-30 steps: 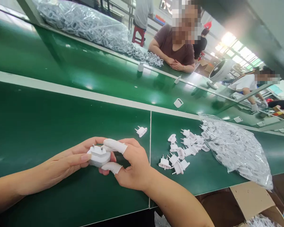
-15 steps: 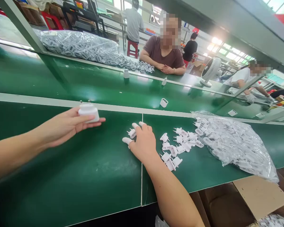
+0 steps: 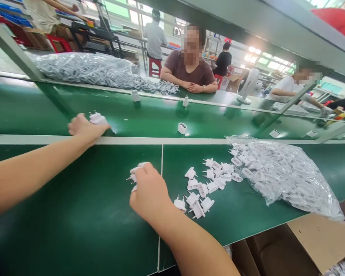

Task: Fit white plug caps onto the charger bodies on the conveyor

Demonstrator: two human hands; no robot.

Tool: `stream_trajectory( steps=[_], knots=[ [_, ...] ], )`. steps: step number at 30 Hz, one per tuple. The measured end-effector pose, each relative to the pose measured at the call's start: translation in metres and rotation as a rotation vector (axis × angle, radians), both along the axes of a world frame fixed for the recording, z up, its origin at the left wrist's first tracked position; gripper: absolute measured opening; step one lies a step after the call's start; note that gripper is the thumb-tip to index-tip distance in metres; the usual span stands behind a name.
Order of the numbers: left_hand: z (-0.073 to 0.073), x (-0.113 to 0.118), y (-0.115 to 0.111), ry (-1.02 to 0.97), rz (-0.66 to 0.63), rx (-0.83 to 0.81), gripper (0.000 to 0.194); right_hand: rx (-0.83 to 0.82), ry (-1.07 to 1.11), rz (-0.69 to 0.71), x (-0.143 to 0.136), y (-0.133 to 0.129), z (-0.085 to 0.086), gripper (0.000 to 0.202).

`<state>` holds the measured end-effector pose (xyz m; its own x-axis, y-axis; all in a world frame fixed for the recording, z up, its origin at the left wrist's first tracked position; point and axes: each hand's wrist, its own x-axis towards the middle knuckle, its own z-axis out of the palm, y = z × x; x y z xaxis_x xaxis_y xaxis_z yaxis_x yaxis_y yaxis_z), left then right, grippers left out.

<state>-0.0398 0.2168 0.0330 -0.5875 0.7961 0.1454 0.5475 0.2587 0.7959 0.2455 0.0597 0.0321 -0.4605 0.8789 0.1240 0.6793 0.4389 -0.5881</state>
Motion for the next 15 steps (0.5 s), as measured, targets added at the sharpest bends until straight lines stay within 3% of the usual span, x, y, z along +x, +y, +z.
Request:
stream_trajectory(
  steps=[2,4,6,8,12,15],
  knots=[
    [0.006,0.015,-0.010,0.074,-0.055,0.086,0.081,-0.032,-0.092,0.053,-0.004,-0.005,0.006,0.041],
    [0.012,0.042,-0.010,0.136,-0.223,0.141,0.094,-0.063,-0.202,0.130,-0.008,-0.010,0.012,0.036],
    [0.013,0.081,0.004,0.151,-0.440,0.128,0.091,-0.081,-0.290,0.208,-0.010,-0.013,0.016,0.032],
    [0.008,0.125,0.028,0.122,-0.544,0.075,0.081,-0.067,-0.342,0.246,-0.012,-0.014,0.015,0.028],
    [-0.007,0.195,0.074,0.008,-0.594,-0.081,0.090,0.000,-0.342,0.276,-0.012,-0.012,0.009,0.026],
    [-0.013,0.212,0.083,-0.078,-0.566,-0.117,0.061,0.022,-0.321,0.309,-0.012,-0.010,0.007,0.020]
  ],
)
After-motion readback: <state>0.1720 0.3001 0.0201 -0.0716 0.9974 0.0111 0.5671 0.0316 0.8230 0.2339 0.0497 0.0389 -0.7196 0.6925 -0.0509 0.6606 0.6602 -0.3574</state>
